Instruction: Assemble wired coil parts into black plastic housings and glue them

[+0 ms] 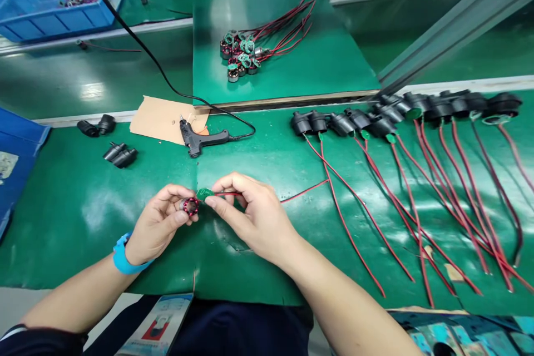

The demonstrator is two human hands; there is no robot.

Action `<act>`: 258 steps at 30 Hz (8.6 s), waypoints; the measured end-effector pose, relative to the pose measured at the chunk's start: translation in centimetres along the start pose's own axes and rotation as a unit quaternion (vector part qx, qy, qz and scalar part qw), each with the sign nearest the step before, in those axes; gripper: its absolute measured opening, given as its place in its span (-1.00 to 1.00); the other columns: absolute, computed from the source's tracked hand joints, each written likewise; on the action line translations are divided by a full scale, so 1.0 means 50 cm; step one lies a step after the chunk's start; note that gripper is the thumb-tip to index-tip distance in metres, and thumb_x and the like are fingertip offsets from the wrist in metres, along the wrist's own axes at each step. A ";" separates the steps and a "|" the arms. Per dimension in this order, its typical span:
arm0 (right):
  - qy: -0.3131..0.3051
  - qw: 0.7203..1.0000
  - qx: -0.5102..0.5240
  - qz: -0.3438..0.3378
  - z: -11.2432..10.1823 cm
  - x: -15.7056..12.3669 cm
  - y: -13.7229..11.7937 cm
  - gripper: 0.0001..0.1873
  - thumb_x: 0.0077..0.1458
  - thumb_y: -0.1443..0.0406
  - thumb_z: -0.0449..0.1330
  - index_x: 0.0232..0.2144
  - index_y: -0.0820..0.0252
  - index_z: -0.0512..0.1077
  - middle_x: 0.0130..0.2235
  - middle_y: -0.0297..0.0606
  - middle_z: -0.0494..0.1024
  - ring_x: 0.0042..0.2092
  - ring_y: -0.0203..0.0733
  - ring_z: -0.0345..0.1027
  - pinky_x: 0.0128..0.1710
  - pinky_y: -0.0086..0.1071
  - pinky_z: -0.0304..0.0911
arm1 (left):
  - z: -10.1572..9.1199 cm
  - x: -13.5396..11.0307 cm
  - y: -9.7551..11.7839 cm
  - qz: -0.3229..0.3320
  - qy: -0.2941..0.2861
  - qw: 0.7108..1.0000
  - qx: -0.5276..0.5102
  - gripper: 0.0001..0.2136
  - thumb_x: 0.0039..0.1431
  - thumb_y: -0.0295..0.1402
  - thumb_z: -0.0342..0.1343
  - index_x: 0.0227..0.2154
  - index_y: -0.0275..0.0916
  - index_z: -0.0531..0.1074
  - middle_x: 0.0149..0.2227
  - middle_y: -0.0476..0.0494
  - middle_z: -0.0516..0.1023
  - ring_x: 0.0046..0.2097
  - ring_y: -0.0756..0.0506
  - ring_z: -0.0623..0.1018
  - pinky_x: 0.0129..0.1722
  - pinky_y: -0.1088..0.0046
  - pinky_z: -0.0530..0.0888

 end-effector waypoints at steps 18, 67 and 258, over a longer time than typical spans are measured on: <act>-0.049 0.993 0.097 0.040 0.048 -0.014 -0.002 -0.69 0.11 0.18 0.38 -0.13 0.21 0.54 -0.59 -0.58 0.07 -0.56 -0.42 -0.08 -0.56 -0.47 -0.05 | -0.012 0.000 -0.006 -0.015 -0.052 0.998 -0.039 -0.52 0.01 -0.34 0.47 -0.09 -0.08 0.33 -0.22 0.03 0.63 -0.34 0.06 0.61 -0.36 0.65 0.54; 0.039 0.986 -0.144 -0.075 0.008 0.006 0.018 -0.74 0.17 0.16 0.34 -0.10 0.09 0.60 -0.62 -0.48 0.24 -0.53 -0.30 0.17 -0.45 -0.41 0.18 | -0.078 0.003 0.101 0.239 0.104 0.784 0.564 -0.71 0.03 -0.20 0.40 -0.22 -0.17 0.53 -0.16 -0.15 0.61 -0.07 -0.20 0.54 -0.02 0.17 0.44; -0.116 0.973 0.195 0.042 0.101 0.038 0.011 -0.86 0.29 0.21 0.22 -0.19 0.15 0.48 -0.34 -0.34 0.53 -0.32 -0.31 0.43 -0.28 -0.41 0.35 | -0.040 -0.044 0.074 0.305 -0.005 0.783 0.542 -0.60 0.36 -0.36 0.02 0.22 -0.28 0.24 -0.11 -0.24 0.50 -0.14 -0.12 0.48 -0.14 0.32 0.52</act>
Point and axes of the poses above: each hand's wrist, its own x-axis towards the middle knuckle, its own z-axis out of the palm, y = z × x, the point moved 4 cm from there along x, towards the middle knuckle
